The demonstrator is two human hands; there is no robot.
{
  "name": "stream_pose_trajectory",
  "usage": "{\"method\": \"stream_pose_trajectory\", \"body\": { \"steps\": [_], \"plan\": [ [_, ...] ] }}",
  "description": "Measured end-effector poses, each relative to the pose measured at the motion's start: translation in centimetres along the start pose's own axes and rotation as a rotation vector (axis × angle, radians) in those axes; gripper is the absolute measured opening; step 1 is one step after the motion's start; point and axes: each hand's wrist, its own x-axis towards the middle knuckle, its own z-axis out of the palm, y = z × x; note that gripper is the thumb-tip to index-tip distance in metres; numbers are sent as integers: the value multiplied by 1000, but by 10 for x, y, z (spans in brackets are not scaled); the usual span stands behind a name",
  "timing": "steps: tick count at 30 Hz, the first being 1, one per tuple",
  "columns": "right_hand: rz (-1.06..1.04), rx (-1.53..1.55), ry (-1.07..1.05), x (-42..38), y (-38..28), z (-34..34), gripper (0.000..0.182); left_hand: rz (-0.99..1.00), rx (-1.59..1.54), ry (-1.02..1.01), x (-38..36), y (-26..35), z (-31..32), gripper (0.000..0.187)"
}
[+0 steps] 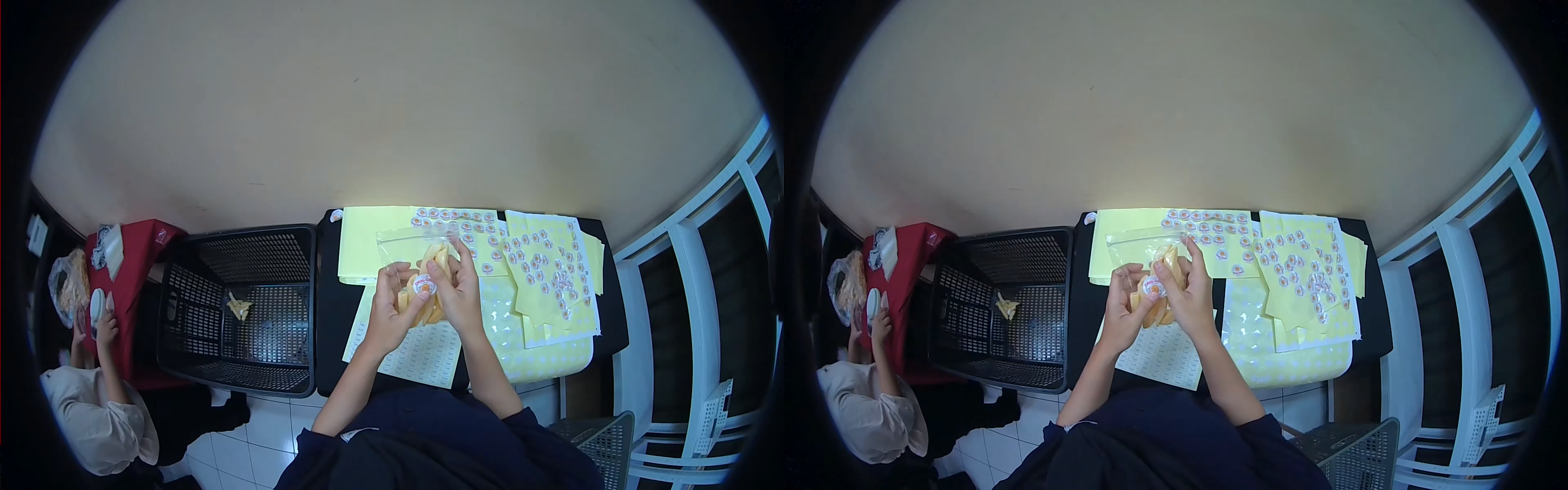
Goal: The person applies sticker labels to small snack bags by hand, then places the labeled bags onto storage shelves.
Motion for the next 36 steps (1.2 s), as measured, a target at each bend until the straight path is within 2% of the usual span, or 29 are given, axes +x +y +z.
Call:
{"method": "stream_pose_trajectory", "body": {
  "steps": [3, 5, 7, 10, 15, 17, 19, 20, 22, 23, 24, 25, 27, 28, 29, 31, 32, 33, 35, 36],
  "plan": [
    [-6, 55, -102, -2, 2, -4, 67, -4, -63, 31, 1, 2, -1, 35],
    [-38, 42, -172, -7, 1, -7, 71, -49, -102, 95, 4, 2, -4, 23],
    [-104, -118, -252, -12, -2, -6, 81, -35, -72, 122, 3, -3, -6, 18],
    [-71, -130, -235, -14, -4, -7, 86, -17, -50, 171, 4, -6, -3, 13],
    [-44, -169, -231, -18, -12, -7, 86, -36, -70, 180, 3, -1, -4, 12],
    [-11, -160, -222, -22, -8, -7, 85, -50, -61, 96, 4, -7, -13, 12],
    [-113, -179, -186, -22, 6, -8, 81, 6, -2, 125, 4, 1, -27, 12],
    [-178, -149, -158, -20, 10, -10, 74, -52, 43, 220, 4, -2, -43, 12],
    [-130, -225, -102, -21, 17, -16, 72, -119, -253, 356, 1, -6, -78, 20],
    [-94, -303, -52, -21, 20, -18, 69, -223, -495, 398, -3, -6, -94, 26],
    [-69, -336, -13, -25, 26, -18, 59, -255, -579, 411, -10, -3, -107, 32],
    [-67, -339, -19, -28, 32, -17, 59, -285, -665, 426, -18, -2, -117, 39],
    [-66, -605, -66, -35, 51, -14, 48, -308, -602, 474, -34, -13, -128, 40],
    [-130, -666, -108, -39, 65, -9, 39, -332, -534, 514, -43, -21, -133, 41],
    [-125, -666, -118, -43, 77, -3, 39, -333, -534, 524, -54, -31, -137, 41],
    [-262, -787, -357, -48, 92, 13, 38, -397, -674, 318, -72, -36, -140, 44],
    [-313, -801, -452, -48, 98, 20, 38, -418, -736, 300, -81, -39, -136, 45],
    [-316, -798, -461, -46, 100, 25, 38, -383, -827, 289, -87, -38, -130, 44],
    [-419, -877, -640, -43, 103, 34, 37, -340, -1147, 210, -102, -56, -132, 47],
    [-401, -884, -673, -41, 106, 36, 36, -360, -1093, 259, -109, -60, -130, 49]
  ]
}}
